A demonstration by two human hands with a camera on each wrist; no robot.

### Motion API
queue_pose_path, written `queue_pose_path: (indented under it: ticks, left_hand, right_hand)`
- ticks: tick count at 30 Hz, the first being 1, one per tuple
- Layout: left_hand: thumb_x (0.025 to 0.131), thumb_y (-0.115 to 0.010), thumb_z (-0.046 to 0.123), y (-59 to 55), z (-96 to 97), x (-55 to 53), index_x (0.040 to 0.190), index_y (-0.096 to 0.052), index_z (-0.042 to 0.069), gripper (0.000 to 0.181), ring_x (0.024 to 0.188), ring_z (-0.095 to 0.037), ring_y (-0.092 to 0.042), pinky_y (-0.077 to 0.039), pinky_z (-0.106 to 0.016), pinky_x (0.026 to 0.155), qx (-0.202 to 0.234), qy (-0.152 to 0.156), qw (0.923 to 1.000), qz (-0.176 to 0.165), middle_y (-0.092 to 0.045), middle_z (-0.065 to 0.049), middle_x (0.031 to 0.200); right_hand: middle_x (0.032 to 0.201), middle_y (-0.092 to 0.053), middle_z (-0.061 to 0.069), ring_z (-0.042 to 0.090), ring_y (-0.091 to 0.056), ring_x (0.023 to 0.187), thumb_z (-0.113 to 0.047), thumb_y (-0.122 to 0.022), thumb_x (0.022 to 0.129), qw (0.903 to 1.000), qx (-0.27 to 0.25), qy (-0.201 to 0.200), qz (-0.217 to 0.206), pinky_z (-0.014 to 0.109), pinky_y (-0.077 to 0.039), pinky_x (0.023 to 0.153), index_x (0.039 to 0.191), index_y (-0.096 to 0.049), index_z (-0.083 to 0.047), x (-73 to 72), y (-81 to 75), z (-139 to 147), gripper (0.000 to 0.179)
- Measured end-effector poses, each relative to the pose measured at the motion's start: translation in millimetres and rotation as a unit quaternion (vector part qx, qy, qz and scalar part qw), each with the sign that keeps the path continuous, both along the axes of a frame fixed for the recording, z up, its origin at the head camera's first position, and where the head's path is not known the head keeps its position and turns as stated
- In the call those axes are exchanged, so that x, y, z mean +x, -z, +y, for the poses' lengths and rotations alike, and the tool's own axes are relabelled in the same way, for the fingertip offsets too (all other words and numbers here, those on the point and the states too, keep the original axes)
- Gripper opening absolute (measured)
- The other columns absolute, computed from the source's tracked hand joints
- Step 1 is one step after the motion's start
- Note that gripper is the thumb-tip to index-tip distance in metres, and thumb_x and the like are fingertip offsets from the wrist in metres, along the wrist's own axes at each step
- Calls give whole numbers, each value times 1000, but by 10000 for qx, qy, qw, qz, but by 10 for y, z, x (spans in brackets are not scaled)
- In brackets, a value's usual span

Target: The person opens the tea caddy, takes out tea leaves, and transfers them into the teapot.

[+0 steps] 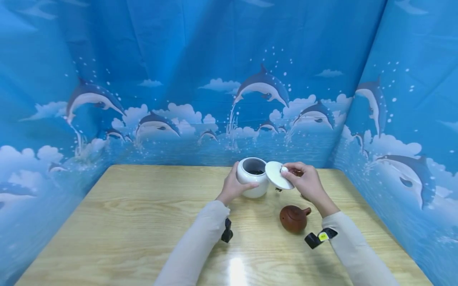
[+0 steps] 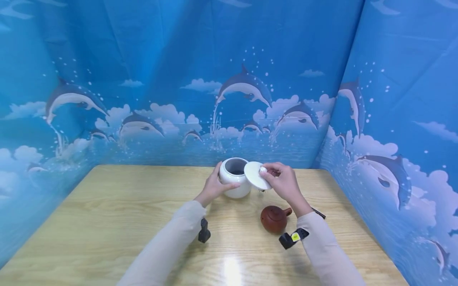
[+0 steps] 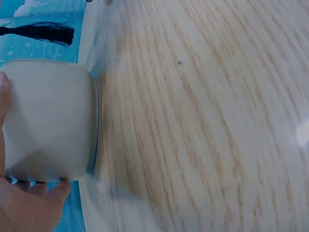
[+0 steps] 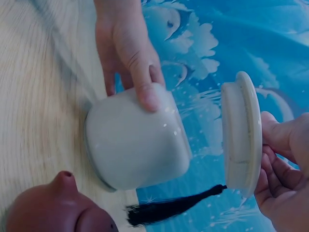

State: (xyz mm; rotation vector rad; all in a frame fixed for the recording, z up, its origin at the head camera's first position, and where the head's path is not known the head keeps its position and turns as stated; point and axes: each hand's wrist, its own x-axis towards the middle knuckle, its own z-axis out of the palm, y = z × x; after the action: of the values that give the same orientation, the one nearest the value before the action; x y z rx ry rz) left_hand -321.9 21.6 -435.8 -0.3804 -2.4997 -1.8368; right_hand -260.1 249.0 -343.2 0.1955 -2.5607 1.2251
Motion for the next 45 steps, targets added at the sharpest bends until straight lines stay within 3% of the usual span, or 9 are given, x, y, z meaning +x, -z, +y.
queue_pose_path:
  ticks: [9,16,24,32,38,45]
  left_hand:
    - [68,-86,39,9,-4,-11,154,-18,17,112,136,-26,-39,-35,-46,110,-31,-65,10000,-39,-35,-6,152]
    - [67,-87,37,29,3,-22,152,-25,16,107,129,-25,-46,-39,-44,106,-7,-47,9998,213,-45,-7,145]
    - [69,-86,38,31,6,-15,153,-20,20,108,133,-23,-42,-37,-42,108,-91,-38,9999,46,-40,-4,149]
    - [71,-85,39,31,2,-25,154,-20,17,108,131,-24,-44,-39,-43,107,-49,23,10000,64,-40,-6,148]
    - [70,-85,42,33,4,-27,153,-20,19,108,131,-24,-44,-39,-44,106,-68,16,10000,52,-41,-5,148]
    - [69,-83,48,45,-6,-33,154,-17,23,111,134,-23,-40,-37,-46,108,-76,39,9999,-111,-36,-4,151]
  right_hand:
    - [96,-68,17,11,-58,80,-20,-70,89,9989,-128,431,151,13,-47,62,113,-69,1,-285,47,-61,33]
    - [97,-68,15,18,-58,82,-22,-70,89,9976,-196,661,-77,17,-47,57,113,-69,-2,-457,13,-164,32]
    - [99,-68,13,21,-60,86,-26,-69,89,9974,-232,627,-265,23,-49,61,113,-70,-5,-572,-35,-317,32]
    - [96,-70,14,23,-63,85,-26,-69,89,9980,148,603,-80,28,-51,63,110,-71,-3,-665,-29,-457,31]
    - [94,-71,16,27,-65,86,-23,-70,89,9978,371,533,144,37,-53,72,107,-71,-1,-724,16,-564,29]
    - [96,-71,14,25,-65,87,-23,-68,90,9980,516,372,-59,37,-55,71,111,-70,-1,-779,97,-666,29]
